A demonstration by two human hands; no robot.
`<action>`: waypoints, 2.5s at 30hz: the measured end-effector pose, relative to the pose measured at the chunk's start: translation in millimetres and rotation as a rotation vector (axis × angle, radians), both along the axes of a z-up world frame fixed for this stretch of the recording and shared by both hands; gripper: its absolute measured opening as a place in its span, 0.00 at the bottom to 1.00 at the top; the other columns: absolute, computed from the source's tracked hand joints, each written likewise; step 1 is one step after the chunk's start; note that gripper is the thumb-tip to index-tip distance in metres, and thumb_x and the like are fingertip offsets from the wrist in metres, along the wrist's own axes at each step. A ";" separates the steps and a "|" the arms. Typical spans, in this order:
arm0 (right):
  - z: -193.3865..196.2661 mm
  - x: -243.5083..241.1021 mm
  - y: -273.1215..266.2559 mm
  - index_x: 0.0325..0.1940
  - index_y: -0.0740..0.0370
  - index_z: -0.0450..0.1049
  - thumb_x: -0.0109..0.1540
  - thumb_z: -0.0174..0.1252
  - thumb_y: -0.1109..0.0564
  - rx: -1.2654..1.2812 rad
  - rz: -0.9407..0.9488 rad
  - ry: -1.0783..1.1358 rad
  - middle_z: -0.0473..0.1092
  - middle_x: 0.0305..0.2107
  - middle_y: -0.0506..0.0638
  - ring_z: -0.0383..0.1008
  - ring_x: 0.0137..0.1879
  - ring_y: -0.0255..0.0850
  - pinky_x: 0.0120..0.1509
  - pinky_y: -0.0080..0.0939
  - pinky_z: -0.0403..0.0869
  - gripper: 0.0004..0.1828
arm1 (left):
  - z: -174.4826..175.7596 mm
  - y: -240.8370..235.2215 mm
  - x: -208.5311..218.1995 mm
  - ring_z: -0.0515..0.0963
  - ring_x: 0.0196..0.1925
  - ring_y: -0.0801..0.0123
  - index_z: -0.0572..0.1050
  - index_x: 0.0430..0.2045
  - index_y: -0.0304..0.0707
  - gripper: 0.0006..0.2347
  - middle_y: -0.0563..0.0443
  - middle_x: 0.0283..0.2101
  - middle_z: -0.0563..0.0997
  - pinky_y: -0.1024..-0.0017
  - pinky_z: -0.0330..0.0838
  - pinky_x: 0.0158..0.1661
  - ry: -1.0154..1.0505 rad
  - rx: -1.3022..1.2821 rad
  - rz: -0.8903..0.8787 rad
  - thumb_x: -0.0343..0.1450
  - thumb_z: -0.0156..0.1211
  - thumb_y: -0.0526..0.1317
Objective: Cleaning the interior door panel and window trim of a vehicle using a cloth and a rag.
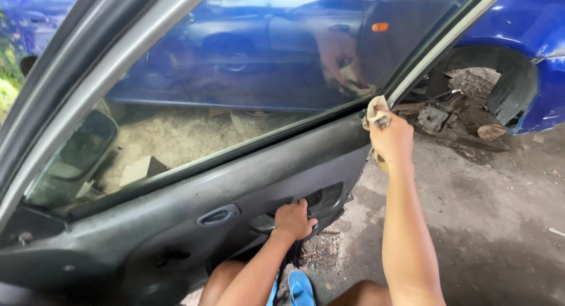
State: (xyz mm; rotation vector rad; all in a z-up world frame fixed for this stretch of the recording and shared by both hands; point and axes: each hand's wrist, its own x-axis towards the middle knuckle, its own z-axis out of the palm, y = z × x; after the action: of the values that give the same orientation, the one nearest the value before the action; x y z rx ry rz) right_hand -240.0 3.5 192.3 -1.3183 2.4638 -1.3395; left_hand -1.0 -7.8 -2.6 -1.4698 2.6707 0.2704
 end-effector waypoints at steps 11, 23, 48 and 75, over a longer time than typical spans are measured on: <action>-21.2 -20.1 -29.4 0.53 0.51 0.81 0.65 0.58 0.39 -0.142 -0.121 -0.028 0.78 0.41 0.64 0.76 0.55 0.61 0.59 0.63 0.74 0.20 | -10.7 -1.4 2.2 0.83 0.50 0.44 0.66 0.58 0.30 0.30 0.33 0.52 0.79 0.53 0.76 0.50 0.050 -0.028 0.002 0.71 0.52 0.59; 6.4 -5.1 21.6 0.51 0.62 0.79 0.64 0.58 0.38 -0.073 -0.048 -0.111 0.77 0.41 0.67 0.75 0.56 0.65 0.60 0.67 0.72 0.26 | -29.5 -6.6 -0.6 0.84 0.47 0.43 0.68 0.53 0.33 0.27 0.35 0.50 0.80 0.54 0.76 0.48 0.091 -0.078 0.009 0.70 0.55 0.59; -65.3 -29.6 -15.2 0.47 0.74 0.74 0.70 0.50 0.43 -0.015 -0.160 -0.011 0.75 0.42 0.73 0.73 0.51 0.73 0.56 0.64 0.70 0.26 | -16.0 -5.5 2.4 0.81 0.42 0.46 0.66 0.58 0.31 0.26 0.39 0.45 0.80 0.54 0.76 0.36 0.094 -0.007 -0.028 0.75 0.53 0.56; -158.1 136.9 -53.5 0.60 0.21 0.75 0.61 0.51 0.42 -0.936 0.250 0.981 0.71 0.56 0.47 0.67 0.65 0.55 0.61 0.57 0.50 0.23 | -0.1 6.9 8.1 0.85 0.47 0.50 0.81 0.43 0.40 0.20 0.46 0.44 0.86 0.57 0.79 0.46 0.082 -0.101 0.026 0.71 0.52 0.55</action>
State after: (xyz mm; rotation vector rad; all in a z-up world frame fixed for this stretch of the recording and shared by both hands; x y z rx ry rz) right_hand -103.1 -50.0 34.2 -2.9399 1.8236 -2.2671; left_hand 7.1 -0.9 -2.7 -1.5550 2.7694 0.2046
